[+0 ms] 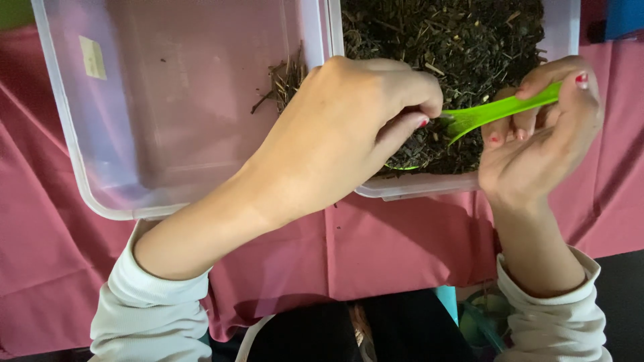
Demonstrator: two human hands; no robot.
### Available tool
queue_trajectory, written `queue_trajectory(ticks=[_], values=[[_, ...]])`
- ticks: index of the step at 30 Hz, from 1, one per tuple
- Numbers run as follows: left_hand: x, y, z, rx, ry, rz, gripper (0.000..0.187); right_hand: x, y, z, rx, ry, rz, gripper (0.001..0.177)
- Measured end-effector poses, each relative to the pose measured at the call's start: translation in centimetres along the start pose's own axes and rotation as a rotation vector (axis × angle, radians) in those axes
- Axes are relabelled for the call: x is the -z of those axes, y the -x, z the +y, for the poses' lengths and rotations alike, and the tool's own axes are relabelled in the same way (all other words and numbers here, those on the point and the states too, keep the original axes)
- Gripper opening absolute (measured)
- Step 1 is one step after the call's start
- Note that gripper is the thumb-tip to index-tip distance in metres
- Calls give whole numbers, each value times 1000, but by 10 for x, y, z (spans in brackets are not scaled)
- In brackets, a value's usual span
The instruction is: Sorting dried tea leaves by removing stems and moving leaves between containers using a spoon
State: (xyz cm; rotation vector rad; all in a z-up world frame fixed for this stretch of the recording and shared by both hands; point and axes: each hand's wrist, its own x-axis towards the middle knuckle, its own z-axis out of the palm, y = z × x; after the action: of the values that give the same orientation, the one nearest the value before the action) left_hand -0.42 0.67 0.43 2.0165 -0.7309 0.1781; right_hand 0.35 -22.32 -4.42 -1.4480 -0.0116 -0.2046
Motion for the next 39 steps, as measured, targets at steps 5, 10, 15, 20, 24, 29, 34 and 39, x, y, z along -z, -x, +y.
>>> queue_trajectory(ticks=[5, 10, 15, 20, 24, 29, 34, 39], values=[[-2, 1, -2, 44, -44, 4, 13, -2, 2, -3, -42, -12, 6, 29], [1, 0, -1, 83, -59, -11, 13, -3, 3, -5, -45, 22, 20, 29], [8, 3, 2, 76, -62, -8, 16, -2, 2, -3, -48, 1, 30, 29], [35, 12, 5, 49, -199, 38, 17, -1, 4, -6, -46, 16, -5, 28], [54, 25, -1, 335, -584, -130, 19, 0, 3, -5, -72, 34, 23, 31], [51, 33, -24, 519, -800, -281, 18, 2, 2, -4, -82, 28, 31, 31], [52, 30, -28, 503, -706, -193, 20, 3, 3, -6, -84, 38, -28, 28], [54, 28, -19, 430, -746, -194, 33, 4, 2, -3, -83, 1, 4, 31]])
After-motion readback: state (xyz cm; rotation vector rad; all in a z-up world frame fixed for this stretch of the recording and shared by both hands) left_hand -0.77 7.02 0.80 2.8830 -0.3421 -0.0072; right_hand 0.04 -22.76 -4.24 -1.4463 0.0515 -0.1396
